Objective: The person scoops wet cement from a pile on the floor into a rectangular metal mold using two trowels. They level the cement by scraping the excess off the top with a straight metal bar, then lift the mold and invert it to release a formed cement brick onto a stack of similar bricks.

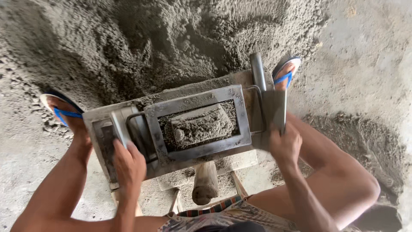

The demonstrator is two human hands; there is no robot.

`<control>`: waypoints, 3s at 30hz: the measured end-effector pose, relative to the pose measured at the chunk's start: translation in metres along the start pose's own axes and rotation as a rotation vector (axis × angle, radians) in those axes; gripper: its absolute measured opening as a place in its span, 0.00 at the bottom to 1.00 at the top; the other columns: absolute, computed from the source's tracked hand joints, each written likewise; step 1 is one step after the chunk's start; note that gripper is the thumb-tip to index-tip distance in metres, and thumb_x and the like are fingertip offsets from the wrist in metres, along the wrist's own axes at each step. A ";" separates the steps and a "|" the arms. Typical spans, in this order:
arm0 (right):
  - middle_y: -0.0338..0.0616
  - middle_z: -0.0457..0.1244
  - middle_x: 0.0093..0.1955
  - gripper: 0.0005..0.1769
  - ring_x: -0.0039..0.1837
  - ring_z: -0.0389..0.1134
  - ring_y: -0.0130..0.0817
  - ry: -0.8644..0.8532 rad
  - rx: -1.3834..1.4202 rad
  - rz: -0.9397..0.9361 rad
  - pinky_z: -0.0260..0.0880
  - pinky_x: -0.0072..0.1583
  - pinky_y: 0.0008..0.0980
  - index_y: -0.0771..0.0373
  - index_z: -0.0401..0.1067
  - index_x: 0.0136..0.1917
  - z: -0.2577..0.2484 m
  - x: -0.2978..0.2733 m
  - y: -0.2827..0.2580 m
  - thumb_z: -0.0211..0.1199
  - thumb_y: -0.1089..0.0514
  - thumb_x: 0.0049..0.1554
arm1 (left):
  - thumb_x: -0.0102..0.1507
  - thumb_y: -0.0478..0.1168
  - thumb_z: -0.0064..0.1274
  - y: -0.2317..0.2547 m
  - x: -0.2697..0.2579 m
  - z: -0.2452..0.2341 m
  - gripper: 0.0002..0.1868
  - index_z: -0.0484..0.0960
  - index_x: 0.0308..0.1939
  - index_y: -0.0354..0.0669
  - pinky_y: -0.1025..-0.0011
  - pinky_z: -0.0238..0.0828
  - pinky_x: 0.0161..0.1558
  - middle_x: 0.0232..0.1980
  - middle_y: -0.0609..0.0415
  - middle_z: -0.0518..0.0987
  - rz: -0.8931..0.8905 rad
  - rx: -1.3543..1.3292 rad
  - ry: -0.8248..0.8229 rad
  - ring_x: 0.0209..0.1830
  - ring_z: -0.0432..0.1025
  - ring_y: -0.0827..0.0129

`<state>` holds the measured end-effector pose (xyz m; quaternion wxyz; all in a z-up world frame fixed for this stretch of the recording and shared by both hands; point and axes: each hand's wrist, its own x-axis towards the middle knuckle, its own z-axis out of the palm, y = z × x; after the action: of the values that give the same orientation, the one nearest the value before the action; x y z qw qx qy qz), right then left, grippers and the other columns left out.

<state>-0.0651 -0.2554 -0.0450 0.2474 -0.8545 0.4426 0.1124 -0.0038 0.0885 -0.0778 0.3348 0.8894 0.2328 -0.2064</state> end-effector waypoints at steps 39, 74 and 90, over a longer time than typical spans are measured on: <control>0.36 0.62 0.26 0.15 0.34 0.68 0.38 0.158 -0.250 -0.676 0.65 0.41 0.33 0.52 0.72 0.34 0.007 0.069 -0.014 0.52 0.50 0.60 | 0.64 0.44 0.46 0.012 0.029 -0.024 0.15 0.74 0.26 0.38 0.55 0.67 0.32 0.24 0.47 0.74 0.322 0.016 0.195 0.30 0.73 0.48; 0.45 0.54 0.32 0.11 0.32 0.55 0.28 -0.766 -0.145 -1.374 0.58 0.39 0.19 0.67 0.58 0.39 0.288 -0.359 -0.206 0.42 0.58 0.59 | 0.51 0.43 0.59 -0.356 -0.053 -0.055 0.28 0.66 0.51 0.37 0.48 0.66 0.46 0.46 0.41 0.68 -0.161 -0.480 0.216 0.50 0.67 0.39; 0.49 0.66 0.48 0.17 0.39 0.69 0.38 0.156 0.181 -0.646 0.64 0.32 0.36 0.63 0.68 0.55 -0.030 0.016 -0.093 0.48 0.59 0.54 | 0.58 0.62 0.46 0.117 -0.035 -0.103 0.26 0.71 0.40 0.42 0.70 0.70 0.19 0.34 0.51 0.72 1.142 0.259 -0.198 0.25 0.66 0.67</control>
<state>0.0187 -0.2368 0.0037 0.3106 -0.9312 0.1748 -0.0771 0.0541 0.0724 0.0701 0.3018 0.8840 -0.3419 -0.1024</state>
